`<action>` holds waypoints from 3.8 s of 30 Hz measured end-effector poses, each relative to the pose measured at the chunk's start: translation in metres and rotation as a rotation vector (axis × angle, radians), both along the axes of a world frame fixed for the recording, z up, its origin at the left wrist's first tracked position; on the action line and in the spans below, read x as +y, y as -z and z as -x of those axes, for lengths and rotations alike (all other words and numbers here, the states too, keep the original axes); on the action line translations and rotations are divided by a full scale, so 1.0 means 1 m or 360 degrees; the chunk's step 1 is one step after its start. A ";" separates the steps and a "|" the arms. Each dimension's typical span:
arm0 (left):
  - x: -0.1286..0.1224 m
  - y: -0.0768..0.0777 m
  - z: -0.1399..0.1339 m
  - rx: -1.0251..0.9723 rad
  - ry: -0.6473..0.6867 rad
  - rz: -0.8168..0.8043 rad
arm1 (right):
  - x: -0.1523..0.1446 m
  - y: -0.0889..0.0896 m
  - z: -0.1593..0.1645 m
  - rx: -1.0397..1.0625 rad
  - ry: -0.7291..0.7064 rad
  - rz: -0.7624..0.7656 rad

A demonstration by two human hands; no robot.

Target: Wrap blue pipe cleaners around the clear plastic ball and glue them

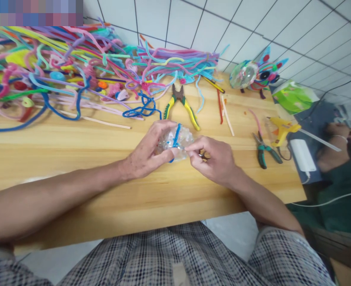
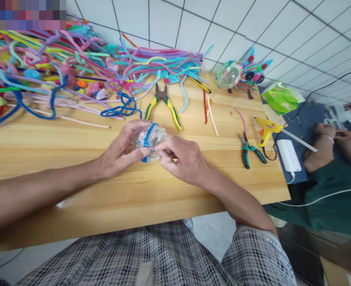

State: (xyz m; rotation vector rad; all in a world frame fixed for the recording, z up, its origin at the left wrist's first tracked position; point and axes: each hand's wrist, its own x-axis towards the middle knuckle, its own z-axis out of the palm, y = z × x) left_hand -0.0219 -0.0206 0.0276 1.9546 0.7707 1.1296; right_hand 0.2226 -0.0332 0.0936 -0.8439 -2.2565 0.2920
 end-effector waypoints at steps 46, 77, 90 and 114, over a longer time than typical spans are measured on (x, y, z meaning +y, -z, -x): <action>-0.018 -0.058 0.003 -0.0325 0.0379 0.0199 | 0.148 0.028 0.076 -0.0510 0.0201 0.0576; -0.002 -0.041 0.006 -0.0162 0.0676 0.0842 | 0.101 -0.033 -0.029 0.0667 0.0542 0.1024; -0.004 -0.039 0.006 -0.0443 0.0414 0.0853 | 0.068 -0.029 -0.023 0.0563 0.0400 0.1214; 0.016 -0.052 0.012 0.0132 0.0430 0.1096 | 0.087 -0.083 -0.114 0.0678 0.0490 0.1767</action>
